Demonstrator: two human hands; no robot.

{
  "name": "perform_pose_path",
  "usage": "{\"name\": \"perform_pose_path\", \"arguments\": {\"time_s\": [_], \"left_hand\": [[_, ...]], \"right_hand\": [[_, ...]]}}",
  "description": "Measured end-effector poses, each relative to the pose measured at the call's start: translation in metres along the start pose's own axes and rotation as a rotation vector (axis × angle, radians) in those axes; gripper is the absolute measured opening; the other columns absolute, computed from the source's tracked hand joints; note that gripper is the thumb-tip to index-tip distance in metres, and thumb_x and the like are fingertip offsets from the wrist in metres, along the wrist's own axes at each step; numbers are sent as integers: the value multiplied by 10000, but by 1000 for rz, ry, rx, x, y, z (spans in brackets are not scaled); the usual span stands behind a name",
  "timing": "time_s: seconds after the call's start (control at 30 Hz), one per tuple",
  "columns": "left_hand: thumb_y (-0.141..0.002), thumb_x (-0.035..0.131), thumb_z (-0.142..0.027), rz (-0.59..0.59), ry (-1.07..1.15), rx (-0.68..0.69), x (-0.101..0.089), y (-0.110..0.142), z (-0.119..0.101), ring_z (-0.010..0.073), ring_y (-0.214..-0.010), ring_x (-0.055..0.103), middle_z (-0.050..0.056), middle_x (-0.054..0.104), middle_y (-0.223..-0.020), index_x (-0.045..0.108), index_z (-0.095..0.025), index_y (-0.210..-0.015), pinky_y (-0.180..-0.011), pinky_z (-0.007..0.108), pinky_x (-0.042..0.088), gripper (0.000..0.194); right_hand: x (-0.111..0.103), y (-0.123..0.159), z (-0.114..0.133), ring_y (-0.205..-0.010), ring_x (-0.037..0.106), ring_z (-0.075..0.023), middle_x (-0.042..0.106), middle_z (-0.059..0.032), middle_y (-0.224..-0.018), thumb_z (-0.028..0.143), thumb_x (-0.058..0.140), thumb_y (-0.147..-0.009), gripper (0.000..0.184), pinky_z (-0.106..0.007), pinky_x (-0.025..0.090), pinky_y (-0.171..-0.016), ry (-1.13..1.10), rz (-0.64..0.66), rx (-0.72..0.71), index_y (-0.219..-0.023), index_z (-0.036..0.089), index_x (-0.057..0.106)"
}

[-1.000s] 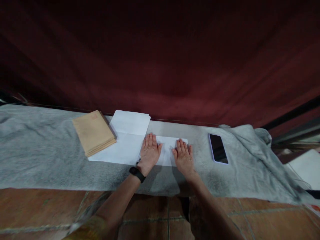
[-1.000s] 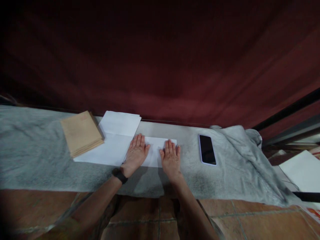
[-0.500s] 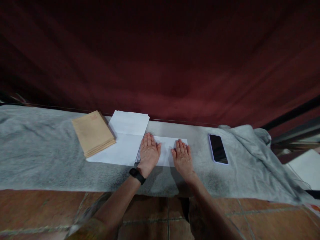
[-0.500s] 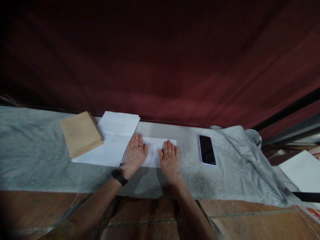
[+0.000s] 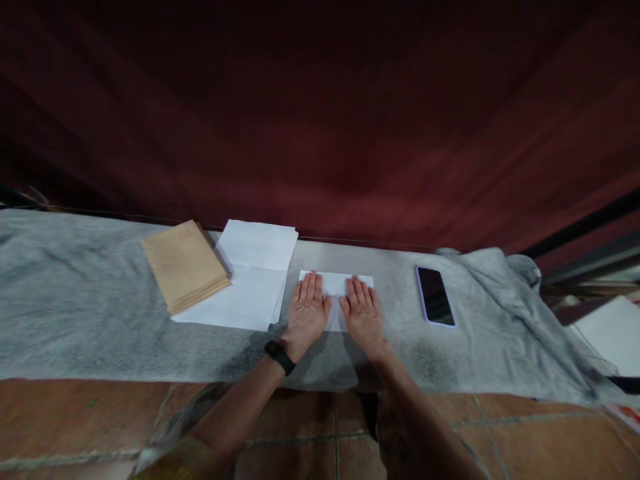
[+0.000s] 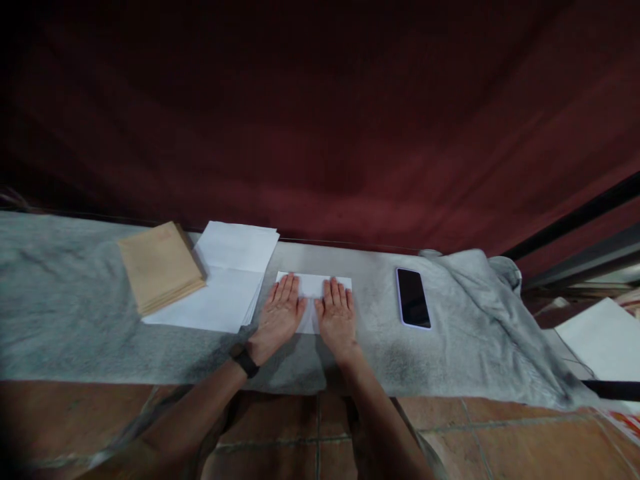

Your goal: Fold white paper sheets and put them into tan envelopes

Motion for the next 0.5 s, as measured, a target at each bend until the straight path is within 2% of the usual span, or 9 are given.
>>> {"name": "perform_pose_path", "arguments": {"time_s": [0.1,0.17,0.27,0.37,0.43,0.5], "left_hand": [[-1006,325,-379,-50,-26,-99,-6,1,12,316,-1491,280,244,371,-1555,336,7,-1502,-1202,506,269,629],[-1008,330,-370,-68,-28,-109,-11,0,12,331,-1491,274,254,365,-1556,355,25,-1487,-1201,513,272,621],[-1023,318,-347,-17,23,90,-14,0,-9,280,-1505,253,172,354,-1589,402,-51,-1485,-1225,465,251,556],[-1032,329,-356,61,81,285,-10,6,-32,232,-1507,254,74,377,-1594,459,-167,-1467,-1242,447,222,492],[-1028,353,-386,81,84,309,-7,7,-33,229,-1505,262,54,395,-1586,466,-208,-1464,-1246,465,206,485],[-1021,365,-415,73,58,243,-5,2,-22,244,-1499,278,75,404,-1579,446,-200,-1479,-1242,480,205,512]], "right_hand": [[-5,2,-18,-1433,393,-308,417,-207,-1539,379,307,-1051,562,-520,278,-1172,43,-64,92,-1512,65,383],[-9,2,-28,-1411,422,-324,435,-227,-1522,372,281,-1053,567,-525,281,-1165,67,-93,136,-1490,35,410],[-10,0,-29,-1409,423,-323,442,-213,-1523,355,251,-1056,555,-520,270,-1170,72,-84,124,-1472,40,441],[-7,-1,-15,-1444,374,-311,412,-188,-1549,330,243,-1059,534,-517,253,-1180,56,-29,43,-1479,63,436],[-4,0,-7,-1458,351,-303,394,-176,-1562,318,248,-1059,525,-510,248,-1183,38,-2,3,-1490,74,422],[-3,1,-3,-1458,350,-301,393,-165,-1565,324,261,-1060,524,-503,247,-1184,22,8,2,-1501,81,405]]}}
Point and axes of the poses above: each hand's wrist, its own y-axis away from the middle knuckle, its own x-axis out of the palm, z = x × y, the point moved 8 cm from there along -y, towards the middle knuckle
